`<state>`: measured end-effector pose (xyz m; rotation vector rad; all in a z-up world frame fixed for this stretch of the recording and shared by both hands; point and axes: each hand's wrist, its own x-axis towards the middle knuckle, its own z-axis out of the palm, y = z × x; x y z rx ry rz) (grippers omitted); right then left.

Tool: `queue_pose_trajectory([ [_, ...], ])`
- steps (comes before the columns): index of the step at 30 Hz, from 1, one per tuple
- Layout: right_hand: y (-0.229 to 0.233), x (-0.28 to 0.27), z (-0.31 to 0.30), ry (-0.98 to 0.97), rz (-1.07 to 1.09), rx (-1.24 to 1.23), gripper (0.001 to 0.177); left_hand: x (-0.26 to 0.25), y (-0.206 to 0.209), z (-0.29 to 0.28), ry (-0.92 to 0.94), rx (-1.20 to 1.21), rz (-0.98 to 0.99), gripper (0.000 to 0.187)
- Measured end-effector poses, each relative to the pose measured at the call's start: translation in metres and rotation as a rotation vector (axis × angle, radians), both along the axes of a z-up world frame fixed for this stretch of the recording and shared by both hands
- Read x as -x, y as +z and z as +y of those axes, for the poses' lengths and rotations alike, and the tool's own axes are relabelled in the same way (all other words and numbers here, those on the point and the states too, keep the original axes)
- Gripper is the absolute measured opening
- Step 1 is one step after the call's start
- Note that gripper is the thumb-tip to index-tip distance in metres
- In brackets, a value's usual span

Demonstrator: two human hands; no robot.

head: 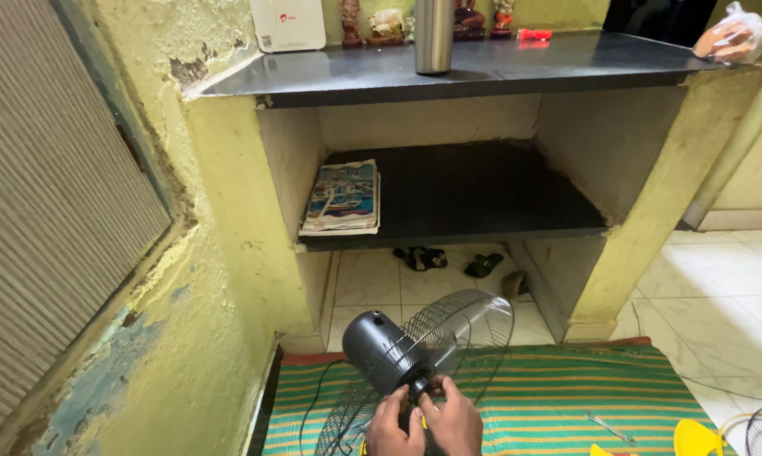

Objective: The person assembles a table fan by attaching the front wire cage to the motor housing and tightening the central nut. They use an Allen key to secure the cage and then manually tighten the nut to complete the assembly.

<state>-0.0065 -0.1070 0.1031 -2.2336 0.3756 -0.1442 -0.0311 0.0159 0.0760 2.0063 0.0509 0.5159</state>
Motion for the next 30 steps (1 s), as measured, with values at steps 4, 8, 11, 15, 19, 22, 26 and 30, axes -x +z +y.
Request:
queue_pose_trajectory([
  [4, -0.007, 0.005, -0.003, 0.065, -0.134, -0.13, 0.043, 0.001, -0.003, -0.002, 0.092, -0.137, -0.179, 0.047],
  [8, -0.013, 0.005, -0.009, 0.124, -0.176, -0.211, 0.046, -0.003, -0.007, -0.005, 0.1, -0.087, -0.125, 0.047],
  [11, -0.011, 0.006, -0.01, 0.036, -0.171, 0.009, 0.047, -0.005, -0.012, -0.003, 0.105, -0.022, -0.055, 0.045],
  [15, -0.001, 0.013, -0.011, 0.109, 0.14, 0.328, 0.043, -0.003, -0.016, 0.007, 0.06, -0.052, -0.091, 0.034],
  [19, 0.007, 0.018, -0.008, 0.119, 0.127, 0.322, 0.043, -0.002, -0.013, 0.008, 0.061, -0.076, -0.078, 0.03],
  [22, 0.011, 0.018, -0.007, 0.146, 0.142, 0.306, 0.043, 0.002, -0.016, 0.01, 0.075, -0.057, -0.043, 0.031],
  [26, 0.015, 0.016, -0.007, 0.194, 0.147, 0.361, 0.044, 0.004, -0.045, 0.013, 0.035, -0.052, -0.068, 0.039],
  [30, 0.012, 0.014, -0.001, 0.191, 0.121, 0.363, 0.046, 0.002, -0.101, 0.002, -0.081, 0.382, 0.103, 0.034],
])
